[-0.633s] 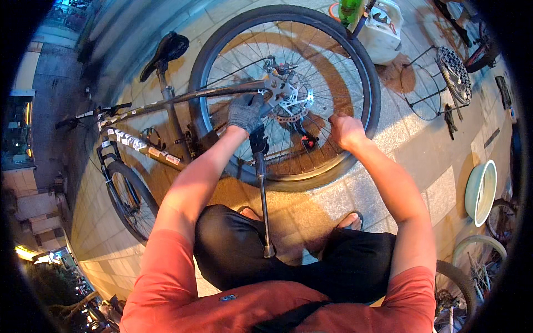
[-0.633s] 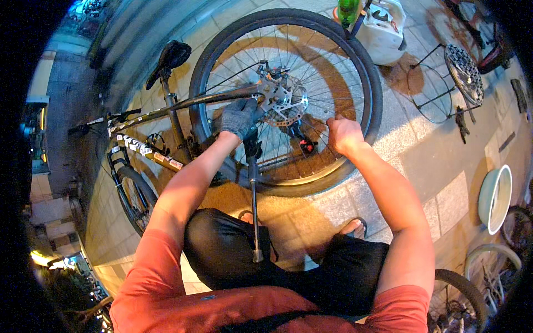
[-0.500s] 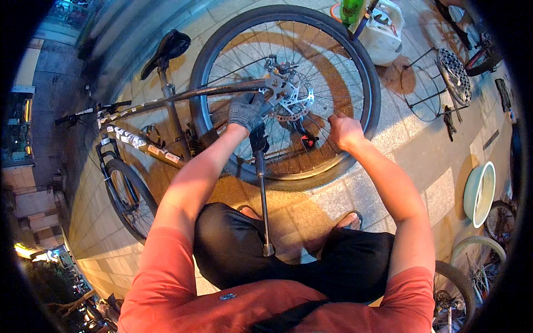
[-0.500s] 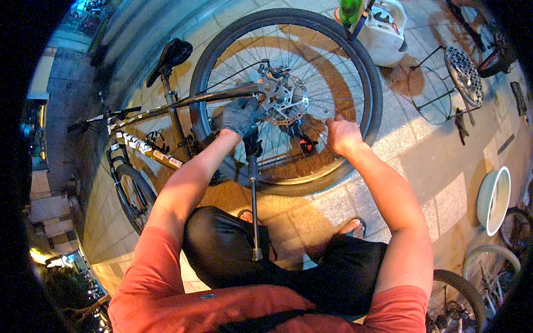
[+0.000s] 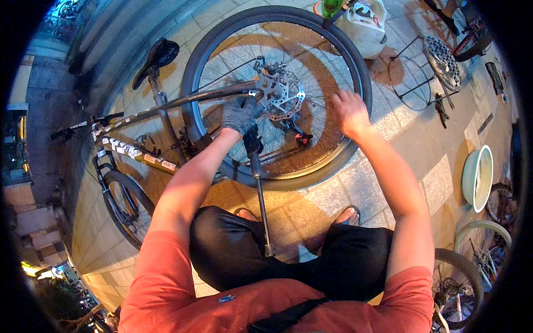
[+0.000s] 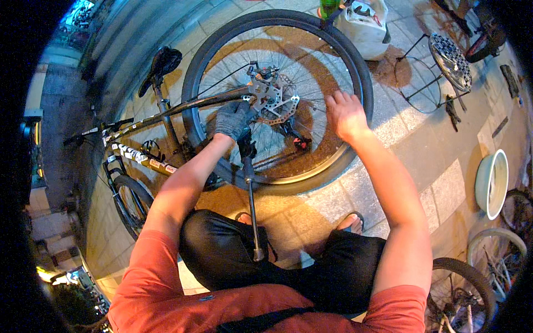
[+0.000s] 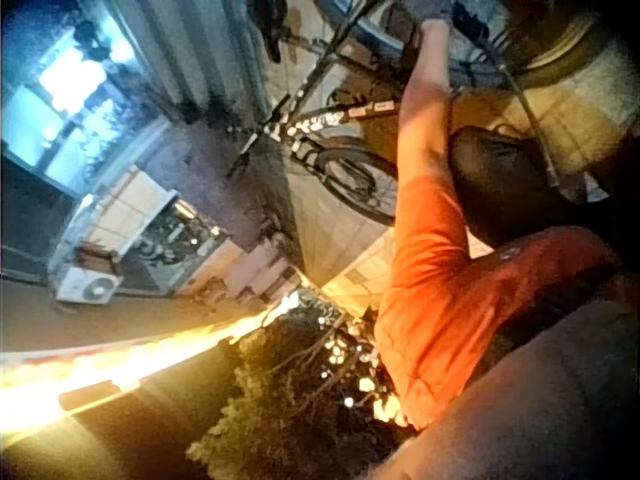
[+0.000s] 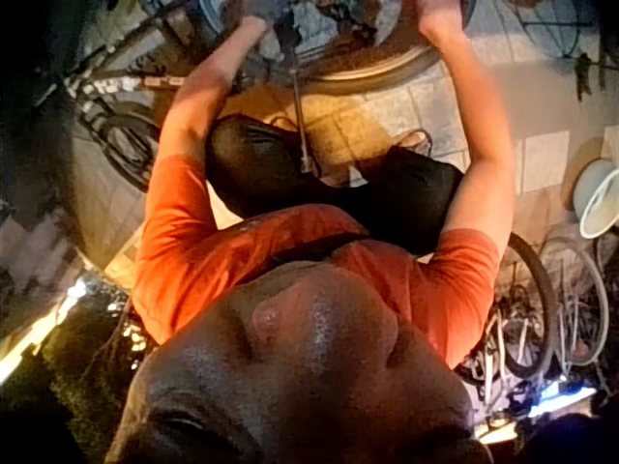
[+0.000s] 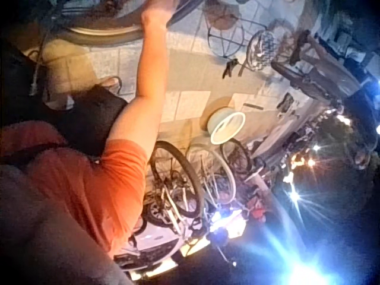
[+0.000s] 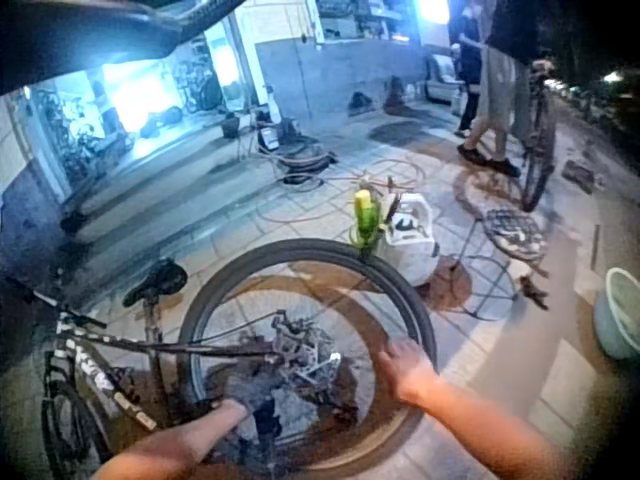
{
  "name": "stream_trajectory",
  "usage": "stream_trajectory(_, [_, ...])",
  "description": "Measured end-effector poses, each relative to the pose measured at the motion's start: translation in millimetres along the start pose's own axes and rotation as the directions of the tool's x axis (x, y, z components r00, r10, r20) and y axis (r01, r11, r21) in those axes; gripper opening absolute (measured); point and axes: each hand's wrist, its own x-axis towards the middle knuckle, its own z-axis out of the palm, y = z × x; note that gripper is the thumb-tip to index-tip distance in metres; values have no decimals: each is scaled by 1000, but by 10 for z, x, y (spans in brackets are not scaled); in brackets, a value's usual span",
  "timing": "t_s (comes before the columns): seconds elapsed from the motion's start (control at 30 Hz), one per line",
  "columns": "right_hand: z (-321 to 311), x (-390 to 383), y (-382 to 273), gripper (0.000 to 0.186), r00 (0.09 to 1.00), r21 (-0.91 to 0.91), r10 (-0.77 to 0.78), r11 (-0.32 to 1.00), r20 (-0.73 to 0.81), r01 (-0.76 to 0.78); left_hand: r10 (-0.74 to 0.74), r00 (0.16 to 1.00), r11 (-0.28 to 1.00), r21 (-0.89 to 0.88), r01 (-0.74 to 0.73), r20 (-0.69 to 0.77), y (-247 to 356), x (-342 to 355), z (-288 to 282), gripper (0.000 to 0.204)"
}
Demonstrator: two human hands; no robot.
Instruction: The person sits on the floor and works on a bicycle wheel, using a tool to adjust the tire and rim. They then stand up, move to another bicycle, and use a wrench to tighten the disc brake rotor bolts on the rear wheel.
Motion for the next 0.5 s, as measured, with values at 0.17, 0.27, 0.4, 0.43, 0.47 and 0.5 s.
stream_trajectory(0.17, [35,-240,-194,27,966,243,-51,970,252,-12,14,1000,994,107,-13,-9,32,10,-32,36])
stream_trajectory(0.27, [34,-263,-263,38,923,224,-86,975,375,0,79,996,992,100,-76,-28,10,4,-45,36])
stream_trajectory(0.4, [193,-382,-257,43,902,166,-93,986,422,24,153,983,975,180,-134,-98,-109,23,-24,36])
stream_trajectory(0.43, [212,-390,-277,44,883,155,-73,988,464,0,127,986,984,143,-111,-112,-72,-3,-11,35])
stream_trajectory(0.47, [228,-399,-292,45,861,143,-53,989,505,-23,158,984,972,191,-139,-85,-108,23,3,35])
stream_trajectory(0.5, [222,-381,-339,44,848,131,-47,991,528,-26,184,981,956,243,-164,-61,-174,40,-22,34])
